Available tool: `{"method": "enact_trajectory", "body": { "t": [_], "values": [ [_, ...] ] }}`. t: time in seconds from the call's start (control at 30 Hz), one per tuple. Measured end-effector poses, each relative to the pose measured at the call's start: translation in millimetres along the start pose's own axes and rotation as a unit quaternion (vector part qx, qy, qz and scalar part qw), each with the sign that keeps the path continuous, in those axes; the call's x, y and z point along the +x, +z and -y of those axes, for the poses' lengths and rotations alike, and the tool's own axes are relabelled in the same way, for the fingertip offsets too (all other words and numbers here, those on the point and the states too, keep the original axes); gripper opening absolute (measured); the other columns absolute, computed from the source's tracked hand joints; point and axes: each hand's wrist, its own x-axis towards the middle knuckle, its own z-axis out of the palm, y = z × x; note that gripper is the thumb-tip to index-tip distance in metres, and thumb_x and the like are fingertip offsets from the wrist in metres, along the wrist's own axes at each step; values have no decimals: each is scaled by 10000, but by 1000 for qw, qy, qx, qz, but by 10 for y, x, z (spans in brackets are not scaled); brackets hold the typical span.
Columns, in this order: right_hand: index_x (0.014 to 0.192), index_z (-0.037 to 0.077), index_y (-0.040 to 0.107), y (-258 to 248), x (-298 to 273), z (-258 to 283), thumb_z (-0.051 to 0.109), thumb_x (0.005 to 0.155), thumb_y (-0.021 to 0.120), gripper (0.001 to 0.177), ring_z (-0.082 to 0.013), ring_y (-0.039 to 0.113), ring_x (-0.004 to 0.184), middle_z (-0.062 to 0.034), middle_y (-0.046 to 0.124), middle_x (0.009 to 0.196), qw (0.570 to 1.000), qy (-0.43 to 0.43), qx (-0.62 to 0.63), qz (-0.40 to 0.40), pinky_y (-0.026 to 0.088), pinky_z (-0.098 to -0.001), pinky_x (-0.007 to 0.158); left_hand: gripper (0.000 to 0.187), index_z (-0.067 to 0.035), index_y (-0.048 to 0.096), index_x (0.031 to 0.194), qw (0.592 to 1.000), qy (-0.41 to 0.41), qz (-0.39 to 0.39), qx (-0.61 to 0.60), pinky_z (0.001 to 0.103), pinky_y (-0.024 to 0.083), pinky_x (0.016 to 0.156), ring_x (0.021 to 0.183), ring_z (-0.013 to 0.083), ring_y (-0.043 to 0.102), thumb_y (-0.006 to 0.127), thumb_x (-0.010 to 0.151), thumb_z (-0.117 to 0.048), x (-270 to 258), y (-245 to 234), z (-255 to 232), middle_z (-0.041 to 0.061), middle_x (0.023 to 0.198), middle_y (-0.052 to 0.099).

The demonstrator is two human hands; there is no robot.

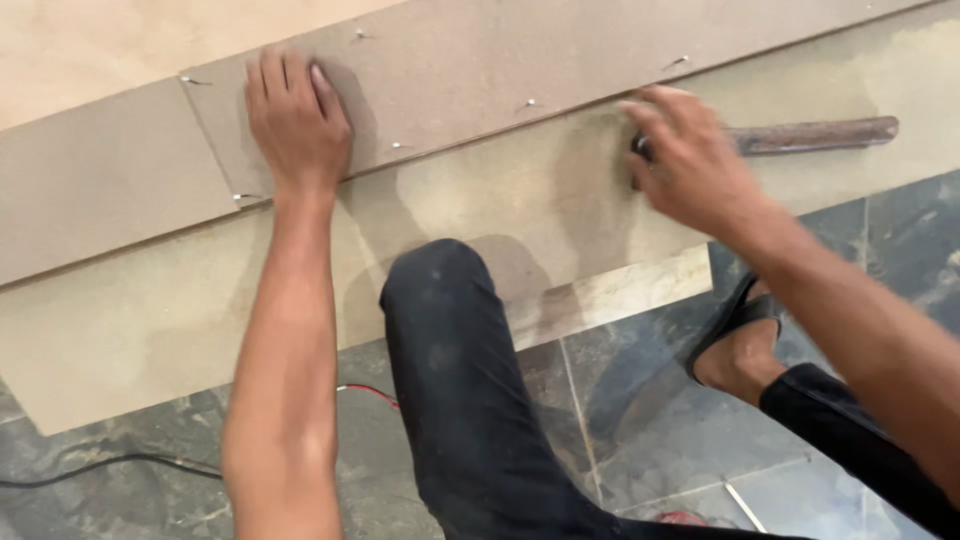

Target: The person holds a wooden board in place, hammers nails into it using a hammer, and points to the aligned edges with their fingers.

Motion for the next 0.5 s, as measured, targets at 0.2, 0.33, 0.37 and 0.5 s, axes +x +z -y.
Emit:
{"method": "enact_trajectory", "body": {
  "t": [0.2, 0.33, 0.37, 0.5],
  "values": [
    [1510, -19, 447, 21, -558, -419, 397, 959, 647, 719, -431, 420, 1378, -280, 459, 1465, 992, 103, -59, 38, 357, -585, 1136, 49, -14, 603, 1103, 999, -12, -7, -38, 423, 523, 993, 1138, 290, 507, 610, 1056, -6, 298, 219, 355, 112, 1185, 526],
    [1569, -34, 430, 305, -595, -520, 296, 1025, 586, 655, -396, 456, 1429, -251, 510, 1482, 985, 138, -102, 26, 401, -541, 1175, 224, -9, 616, 1156, 998, -4, -33, -51, 439, 510, 978, 1138, 313, 491, 640, 935, 14, 187, 154, 316, 139, 1178, 510],
    [1569, -34, 430, 284, -501, -590, 296, 1025, 586, 655, -396, 456, 1429, -251, 510, 1482, 984, 142, -107, 23, 401, -541, 1175, 219, -9, 615, 1153, 998, -19, -20, -51, 432, 515, 976, 1147, 313, 493, 628, 938, 28, 183, 132, 295, 140, 1190, 512],
    [1320, 114, 677, -243, -218, -816, 379, 1107, 536, 368, -260, 732, 924, -132, 715, 1055, 912, 147, -208, 321, 619, -396, 802, 206, -4, 611, 1125, 998, -24, -21, -54, 443, 514, 1011, 1143, 316, 501, 645, 922, 11, 229, 90, 285, 143, 1181, 524]
  ]
}}
